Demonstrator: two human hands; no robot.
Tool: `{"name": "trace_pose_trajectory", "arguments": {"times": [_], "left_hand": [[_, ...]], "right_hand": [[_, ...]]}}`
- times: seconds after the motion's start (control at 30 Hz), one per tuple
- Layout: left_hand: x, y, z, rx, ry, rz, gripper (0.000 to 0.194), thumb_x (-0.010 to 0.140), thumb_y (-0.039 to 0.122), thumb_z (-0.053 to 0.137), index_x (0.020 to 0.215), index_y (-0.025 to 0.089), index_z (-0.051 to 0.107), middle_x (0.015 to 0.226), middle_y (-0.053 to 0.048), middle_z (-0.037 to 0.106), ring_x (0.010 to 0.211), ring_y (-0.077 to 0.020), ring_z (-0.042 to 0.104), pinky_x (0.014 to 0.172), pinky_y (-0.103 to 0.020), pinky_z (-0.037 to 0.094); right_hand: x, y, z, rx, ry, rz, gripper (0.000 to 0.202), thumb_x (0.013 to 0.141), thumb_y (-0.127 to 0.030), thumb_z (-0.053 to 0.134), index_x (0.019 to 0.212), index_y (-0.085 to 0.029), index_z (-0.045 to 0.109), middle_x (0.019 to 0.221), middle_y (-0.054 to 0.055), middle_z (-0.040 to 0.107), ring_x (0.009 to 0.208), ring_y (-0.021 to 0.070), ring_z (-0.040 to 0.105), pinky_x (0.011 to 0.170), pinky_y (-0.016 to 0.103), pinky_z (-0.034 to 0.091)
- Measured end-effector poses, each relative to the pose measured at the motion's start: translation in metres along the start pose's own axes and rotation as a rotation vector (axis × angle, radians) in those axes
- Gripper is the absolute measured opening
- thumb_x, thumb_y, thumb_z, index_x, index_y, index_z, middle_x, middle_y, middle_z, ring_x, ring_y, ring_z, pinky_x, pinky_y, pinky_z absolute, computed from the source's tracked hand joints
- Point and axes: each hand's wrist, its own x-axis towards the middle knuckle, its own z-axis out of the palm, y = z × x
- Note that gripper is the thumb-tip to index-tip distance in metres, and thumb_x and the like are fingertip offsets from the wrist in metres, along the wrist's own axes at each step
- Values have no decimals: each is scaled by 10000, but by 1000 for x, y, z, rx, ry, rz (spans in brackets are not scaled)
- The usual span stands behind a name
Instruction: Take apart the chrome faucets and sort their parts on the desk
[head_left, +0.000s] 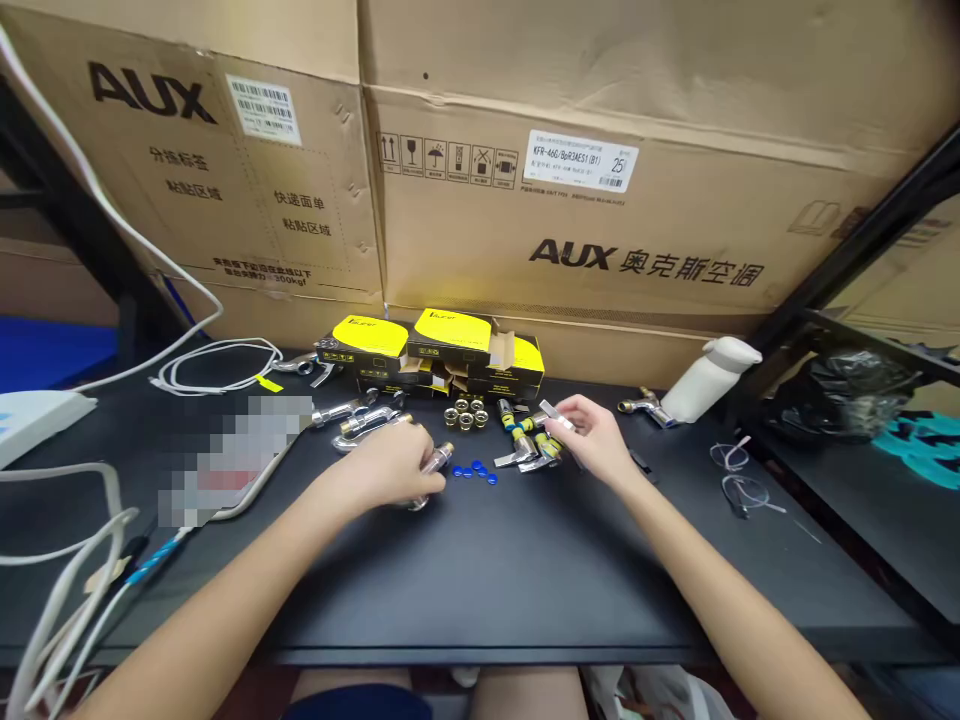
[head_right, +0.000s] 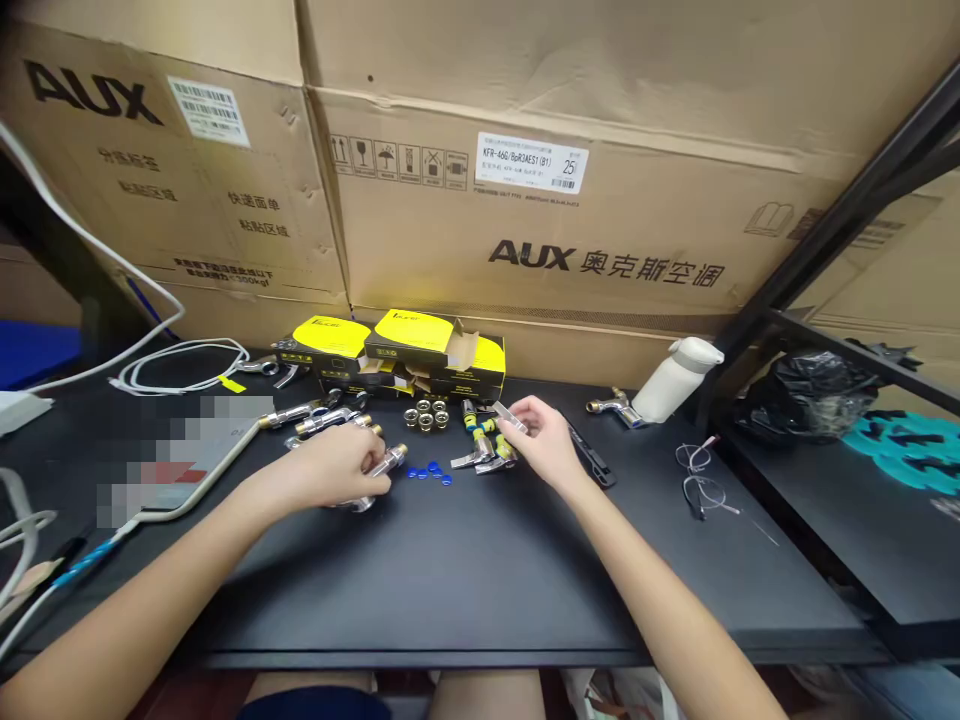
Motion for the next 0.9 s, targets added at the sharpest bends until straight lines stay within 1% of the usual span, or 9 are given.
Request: {"name": "trace_pose_trajectory", "arguments": {"times": [0.07,0.13,0.2,0.33,0.5,0.63,0.77,0.83,0.9], "left_hand": [[-1,2,2,49,-10,-14,177,640,326,536,535,195,591,603,-61,612,554,-199,544,516,-279,307],[-1,3,1,96,-12,-47,169,640,321,535,555,194,606,621,-72,620,565,-217,559,504,-283,306],[-2,3,-3,123,-27,-78,157,641,315,541,571,194,612,628,-74,625,576,-230,572,492,-283,301],[-2,1,-10,105,-47,-104,160,672,332,563,609,197,624,677,-70,652,636,-233,600,511,-278,325],[0,1,-12,90,-70,-105,212,751,329,519,656,191,649,704,-75,666,657,-218,609,551,-276,366],[1,-1,-11,120,-77,-153,177,743,312,536,730,199,671,786,-82,688,765,-242,635,585,-278,385],[0,-5,-10,125,-11,-137,176,749,347,545,742,202,643,765,-71,677,756,-241,634,579,-272,365],[0,-5,-10,114,43,-128,240,783,420,512,769,206,621,729,-67,664,723,-241,626,561,-271,345],[1,-3,-10,92,101,-136,311,822,486,456,809,212,601,711,-62,655,694,-240,618,545,-268,326]], "right_hand": [[0,3,-13,-138,-133,-36,262,722,-399,682,753,-150,610,705,37,660,608,140,583,529,229,437],[-1,3,-24,-269,-317,-42,257,721,-397,682,717,-147,625,675,24,652,603,139,576,531,226,421],[-3,1,-32,-373,-422,-31,249,722,-394,678,704,-148,646,653,13,650,603,141,575,540,225,415],[-5,-2,-37,-521,-359,42,209,754,-353,631,693,-155,662,652,26,675,634,162,614,573,231,432],[-6,0,-34,-656,-312,154,137,735,-279,629,664,-166,659,636,44,701,599,172,645,557,231,438],[-8,3,-29,-581,-354,172,220,784,-331,592,650,-168,652,576,40,693,564,172,655,554,230,451],[-5,4,-33,-478,-347,117,314,826,-397,543,656,-160,659,612,49,702,558,180,652,545,245,463],[2,6,-43,-509,-255,58,323,856,-396,498,721,-160,673,686,56,717,581,184,653,554,256,467],[12,11,-59,-666,-103,27,259,863,-328,488,839,-165,688,812,68,730,680,193,669,623,267,482]]}}
